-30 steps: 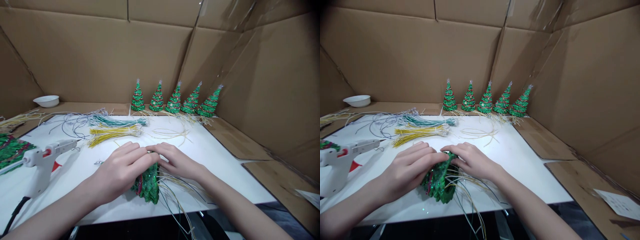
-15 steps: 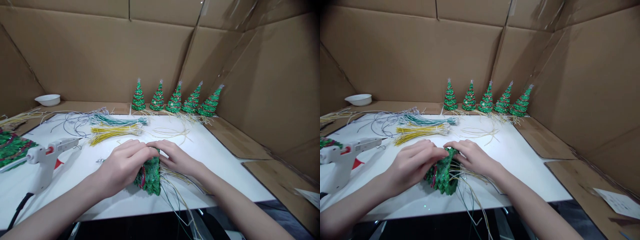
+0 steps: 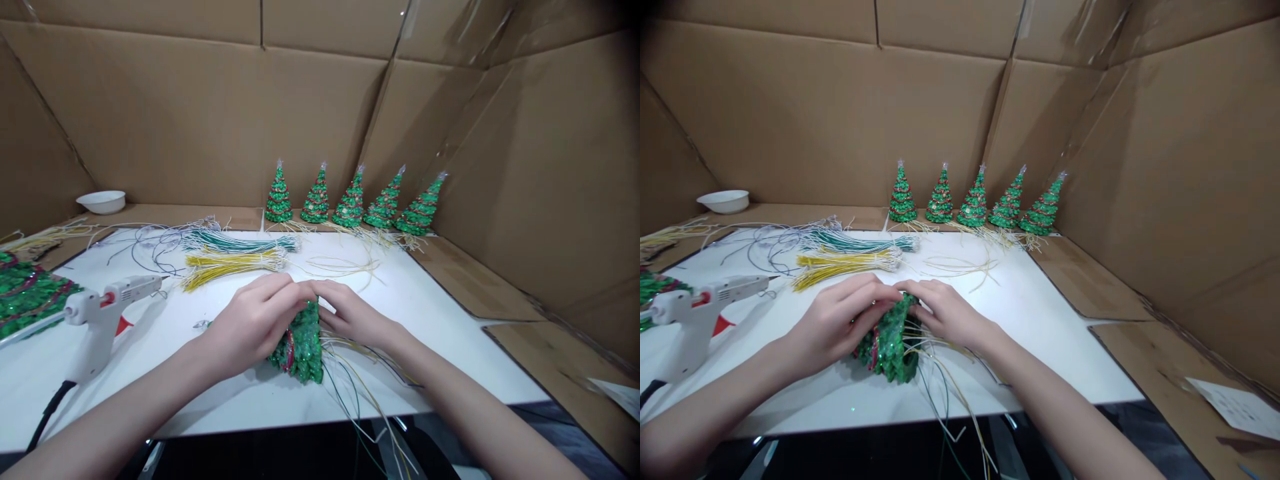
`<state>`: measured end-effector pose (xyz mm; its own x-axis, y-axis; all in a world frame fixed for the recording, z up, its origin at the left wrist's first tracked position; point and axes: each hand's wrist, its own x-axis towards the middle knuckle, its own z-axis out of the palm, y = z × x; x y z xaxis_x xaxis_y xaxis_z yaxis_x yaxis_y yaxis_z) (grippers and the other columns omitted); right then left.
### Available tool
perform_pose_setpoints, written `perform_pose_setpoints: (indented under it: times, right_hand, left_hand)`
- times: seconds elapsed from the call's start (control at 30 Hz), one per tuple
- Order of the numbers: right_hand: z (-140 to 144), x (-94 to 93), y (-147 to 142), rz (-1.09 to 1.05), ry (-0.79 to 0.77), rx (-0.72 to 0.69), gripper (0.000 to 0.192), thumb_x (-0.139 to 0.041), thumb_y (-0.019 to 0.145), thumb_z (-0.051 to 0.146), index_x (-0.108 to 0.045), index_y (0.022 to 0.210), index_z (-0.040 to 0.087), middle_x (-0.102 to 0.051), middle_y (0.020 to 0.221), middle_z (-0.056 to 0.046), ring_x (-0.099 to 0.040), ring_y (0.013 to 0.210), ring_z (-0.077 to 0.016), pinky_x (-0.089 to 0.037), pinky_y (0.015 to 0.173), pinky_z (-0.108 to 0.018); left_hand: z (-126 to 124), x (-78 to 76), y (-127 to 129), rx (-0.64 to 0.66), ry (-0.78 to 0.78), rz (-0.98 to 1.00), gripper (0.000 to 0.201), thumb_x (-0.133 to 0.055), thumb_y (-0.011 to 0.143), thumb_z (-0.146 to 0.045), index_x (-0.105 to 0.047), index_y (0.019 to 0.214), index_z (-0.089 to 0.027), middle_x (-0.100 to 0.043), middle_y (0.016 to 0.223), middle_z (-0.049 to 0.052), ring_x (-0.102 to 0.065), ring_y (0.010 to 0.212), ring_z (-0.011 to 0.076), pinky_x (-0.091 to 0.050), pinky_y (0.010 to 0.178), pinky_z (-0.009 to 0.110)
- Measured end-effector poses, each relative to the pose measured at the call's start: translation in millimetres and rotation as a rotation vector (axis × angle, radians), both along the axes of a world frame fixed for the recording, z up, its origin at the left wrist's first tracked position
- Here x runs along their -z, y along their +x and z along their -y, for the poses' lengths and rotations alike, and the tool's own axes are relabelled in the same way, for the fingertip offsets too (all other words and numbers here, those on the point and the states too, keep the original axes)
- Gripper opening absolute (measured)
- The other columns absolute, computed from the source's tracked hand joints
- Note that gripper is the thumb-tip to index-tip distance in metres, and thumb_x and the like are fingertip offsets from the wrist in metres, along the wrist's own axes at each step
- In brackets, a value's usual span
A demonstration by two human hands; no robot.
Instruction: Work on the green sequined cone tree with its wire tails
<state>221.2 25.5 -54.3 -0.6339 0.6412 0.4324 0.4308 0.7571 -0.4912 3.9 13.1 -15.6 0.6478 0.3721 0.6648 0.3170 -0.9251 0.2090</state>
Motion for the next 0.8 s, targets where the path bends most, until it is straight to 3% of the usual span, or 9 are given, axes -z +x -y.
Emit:
perform_pose_setpoints:
  times: [0.17,0.6,0.8]
  right_hand:
    - [3.0,-1.0,1.4,-0.025,-0.046,-0.001,0.037,-0.05,0.094,0.012,-0.054,0.128,0.024,-0.065,0.126,-0.007,-0.062,0.112,-0.0214,-0.05,0.095,-0.036]
    - [7.1,-4.4,0.7,-0.072,-0.109,0.007,0.042,-0.053,0.09,0.018,-0.048,0.131,0.022,-0.058,0.134,-0.009,-0.055,0.121,-0.0239,-0.045,0.102,-0.044]
    - [5.2,-6.2,0.5,-0.153,-0.102,0.026,0.037,-0.059,0.084,0.018,-0.051,0.12,0.021,-0.061,0.118,-0.009,-0.059,0.106,-0.0238,-0.049,0.092,-0.042]
  left_hand:
    - [4.9,-7.0,-3.7,0.063,-0.058,-0.022,0.026,-0.042,0.094,-0.004,-0.056,0.113,-0.014,-0.053,0.09,0.005,-0.05,0.077,0.0153,-0.043,0.067,0.024]
    - [1.4,-0.7,-3.3,-0.007,0.07,-0.001,0.021,-0.046,0.091,0.0,-0.059,0.101,-0.014,-0.054,0.079,0.001,-0.048,0.069,0.013,-0.041,0.062,0.02]
    - [2.2,-2.2,-4.9,-0.003,0.013,-0.018,0.021,-0.045,0.093,-0.002,-0.058,0.105,-0.013,-0.057,0.083,0.003,-0.052,0.073,0.0143,-0.044,0.066,0.022]
